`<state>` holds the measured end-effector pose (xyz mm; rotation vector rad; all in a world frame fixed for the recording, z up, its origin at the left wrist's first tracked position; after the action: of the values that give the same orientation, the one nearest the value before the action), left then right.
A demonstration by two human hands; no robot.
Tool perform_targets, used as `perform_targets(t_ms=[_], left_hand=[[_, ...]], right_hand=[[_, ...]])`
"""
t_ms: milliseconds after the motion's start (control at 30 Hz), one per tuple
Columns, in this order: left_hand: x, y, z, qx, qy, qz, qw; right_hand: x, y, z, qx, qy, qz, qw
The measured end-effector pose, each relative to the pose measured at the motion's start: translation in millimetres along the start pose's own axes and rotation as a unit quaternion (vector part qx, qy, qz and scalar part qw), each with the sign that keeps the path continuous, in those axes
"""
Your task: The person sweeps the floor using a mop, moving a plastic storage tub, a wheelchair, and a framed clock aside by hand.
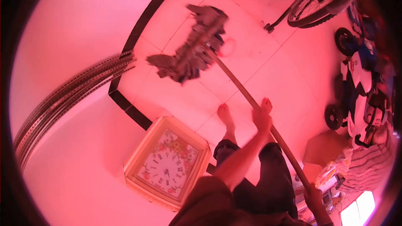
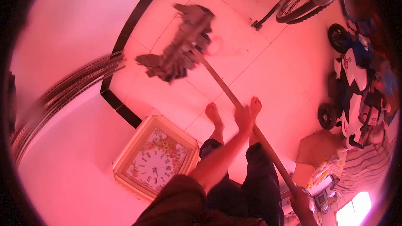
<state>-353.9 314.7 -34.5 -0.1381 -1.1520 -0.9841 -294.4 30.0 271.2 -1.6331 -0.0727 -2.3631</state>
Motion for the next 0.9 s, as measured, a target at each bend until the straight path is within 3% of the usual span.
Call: perform_targets(t_ms=[67, 133, 167, 233, 267, 367, 467, 500, 567, 600, 633, 667, 700, 767, 800, 833, 867, 900], left_hand=[[87.5, 11.9, -0.3, 0.211, -0.108, 0.064, 0.969], [142.7, -20.1, -25.7, 0.135, -0.189, 0.216, 0.948], [173.3, -9.3, -14.0, 0.181, -0.210, 0.177, 0.944], [210.6, -8.7, -6.3, 0.265, -0.221, 0.215, 0.913], [215.0, -5.6, -0.6, 0.264, -0.222, 0.210, 0.915], [207.8, 3.8, 19.0, 0.273, -0.225, 0.176, 0.919], [149.5, 42.3, 43.5, 0.227, -0.156, 0.089, 0.957], [123.7, 54.2, 51.2, 0.222, -0.141, 0.049, 0.964], [70.1, 106.9, 78.6, 0.162, -0.129, 0.084, 0.975], [4.6, 67.9, 63.4, 0.077, -0.108, -0.044, 0.990], [-20.7, 100.4, 77.4, 0.167, -0.105, 0.011, 0.980], [-55.9, 119.4, 82.1, 0.201, -0.070, -0.001, 0.977], [-84.0, 141.5, 91.9, 0.240, -0.059, -0.086, 0.965], [-161.2, 166.3, 104.4, 0.134, -0.003, -0.112, 0.985], [-192.6, 173.4, 113.3, 0.180, -0.027, -0.144, 0.973], [-222.8, 178.3, 123.5, 0.194, -0.063, -0.139, 0.969], [-236.1, 181.8, 137.3, 0.232, -0.106, -0.047, 0.966], [-238.5, 169.8, 143.5, 0.237, -0.101, -0.034, 0.966]], right_hand=[[54.3, 62.4, 4.5, 0.010, 0.013, -0.033, 0.999], [101.2, 131.3, -7.3, 0.005, 0.110, 0.027, 0.994], [118.1, 170.6, -11.3, 0.003, 0.122, 0.029, 0.992], [153.9, 228.2, -16.6, 0.025, -0.032, -0.061, 0.997], [152.9, 234.0, -20.5, 0.022, -0.029, -0.058, 0.998], [133.9, 205.0, -20.7, -0.040, 0.023, 0.028, 0.999], [64.7, 133.8, -22.4, -0.027, 0.026, 0.010, 0.999], [40.5, 109.7, -28.6, -0.064, 0.050, 0.021, 0.996], [-8.4, 51.1, -30.7, -0.133, 0.060, 0.093, 0.985], [-32.1, 20.3, -31.0, -0.107, 0.058, 0.078, 0.990], [-56.0, -11.2, -30.6, -0.080, 0.054, 0.065, 0.993], [-80.9, -39.1, -28.1, -0.076, 0.053, 0.077, 0.993], [-103.7, -69.4, -23.9, -0.071, 0.050, 0.089, 0.992], [-134.4, -145.0, -8.9, -0.101, 0.029, 0.073, 0.992], [-149.6, -188.3, -2.2, -0.078, 0.007, 0.090, 0.993], [-159.2, -217.8, -4.9, -0.057, -0.015, 0.103, 0.993], [-165.4, -226.7, -14.6, -0.051, -0.021, 0.098, 0.994], [-169.0, -233.0, -24.5, -0.050, -0.041, 0.087, 0.994]])
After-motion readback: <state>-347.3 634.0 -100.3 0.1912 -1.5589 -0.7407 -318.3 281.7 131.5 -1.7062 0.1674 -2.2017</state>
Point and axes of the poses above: each hand's wrist, its own x-axis away from the middle knuckle, its own z-axis out of the back of the hand, y = z × x, the point moved 1 cm from there along -x, towards the middle knuckle, and after that the axes turned 15 degrees about -x, right-handed, at the moved point
